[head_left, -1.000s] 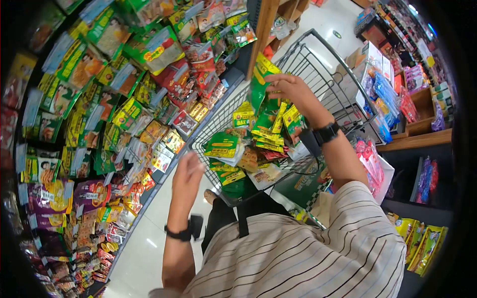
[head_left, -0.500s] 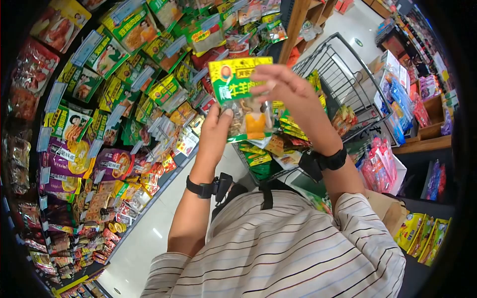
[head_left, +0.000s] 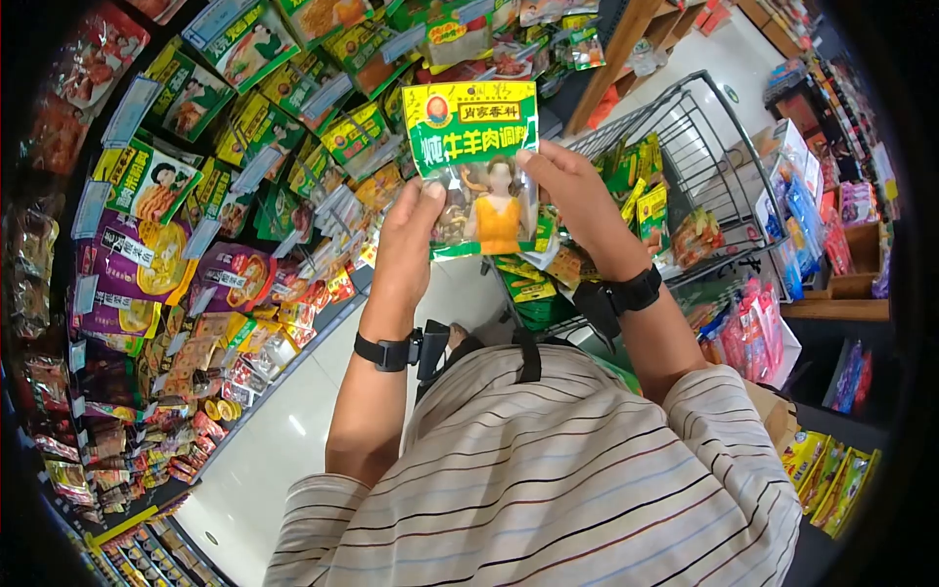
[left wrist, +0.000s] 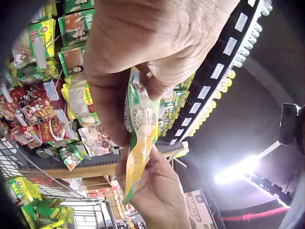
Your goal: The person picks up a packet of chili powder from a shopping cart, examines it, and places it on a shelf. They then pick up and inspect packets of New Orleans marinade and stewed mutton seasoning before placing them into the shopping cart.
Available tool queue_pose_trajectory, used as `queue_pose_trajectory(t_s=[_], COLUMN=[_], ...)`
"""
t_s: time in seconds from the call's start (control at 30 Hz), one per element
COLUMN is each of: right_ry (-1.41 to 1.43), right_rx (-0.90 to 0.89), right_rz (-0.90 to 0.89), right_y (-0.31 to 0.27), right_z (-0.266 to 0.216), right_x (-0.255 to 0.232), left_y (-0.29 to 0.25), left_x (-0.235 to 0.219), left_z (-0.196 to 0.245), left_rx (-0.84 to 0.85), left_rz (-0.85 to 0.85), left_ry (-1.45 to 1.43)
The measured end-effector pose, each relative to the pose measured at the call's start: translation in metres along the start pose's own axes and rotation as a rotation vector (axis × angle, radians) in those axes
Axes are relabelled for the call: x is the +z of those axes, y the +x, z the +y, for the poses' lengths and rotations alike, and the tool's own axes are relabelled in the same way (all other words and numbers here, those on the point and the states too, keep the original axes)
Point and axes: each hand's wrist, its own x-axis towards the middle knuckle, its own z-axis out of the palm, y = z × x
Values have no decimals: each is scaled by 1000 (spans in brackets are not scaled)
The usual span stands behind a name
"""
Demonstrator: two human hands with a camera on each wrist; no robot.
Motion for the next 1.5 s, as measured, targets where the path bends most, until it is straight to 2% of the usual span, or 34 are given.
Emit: queue_pose_trajectory(t_s=[0.27, 0.37, 0.47, 0.57, 0.67, 0.7, 0.8, 0.83, 0.93, 1.07, 1.13, 1.17, 1.27, 1.5], right_ry=[115, 76, 142, 85, 52, 97, 16, 6, 110, 20, -15, 155, 355, 321], right_rx=[36, 64, 68, 105, 148, 171, 189, 182, 212, 263, 321, 334, 338, 350], right_rz=[18, 35, 36, 60, 30, 34, 21, 42, 42, -14, -12, 8, -6, -40], right_y=[17, 11, 17, 11, 8, 0, -3, -13, -20, -28, -31, -34, -44, -58], right_z=[16, 6, 18, 22, 44, 32, 64, 38, 49, 75, 90, 97, 78, 83], right_x=[11, 18, 17, 17, 5, 11, -5, 3, -5, -36, -49, -51, -53, -83], left_y=[-1, 1, 2, 2, 2, -2, -2, -2, -9, -18, -18, -19, -24, -32], left_x=[-16, -22, -27, -30, -36, -30, -38, -38, -25, -4, -5, -1, 17, 49], left_z=[2, -2, -7, -14, -32, -31, -54, -59, -62, -53, -68, -76, -77, -90], left_rx=[14, -31, -73, -143, -132, -147, -191, -198, -273, -374, -393, -387, -426, -506], left_rz=[20, 48, 66, 67, 64, 93, 82, 77, 177, 120, 68, 63, 30, -30], left_ry=[-67, -115, -139, -160, -36, 6, 77, 90, 109, 77, 56, 7, -75, -92])
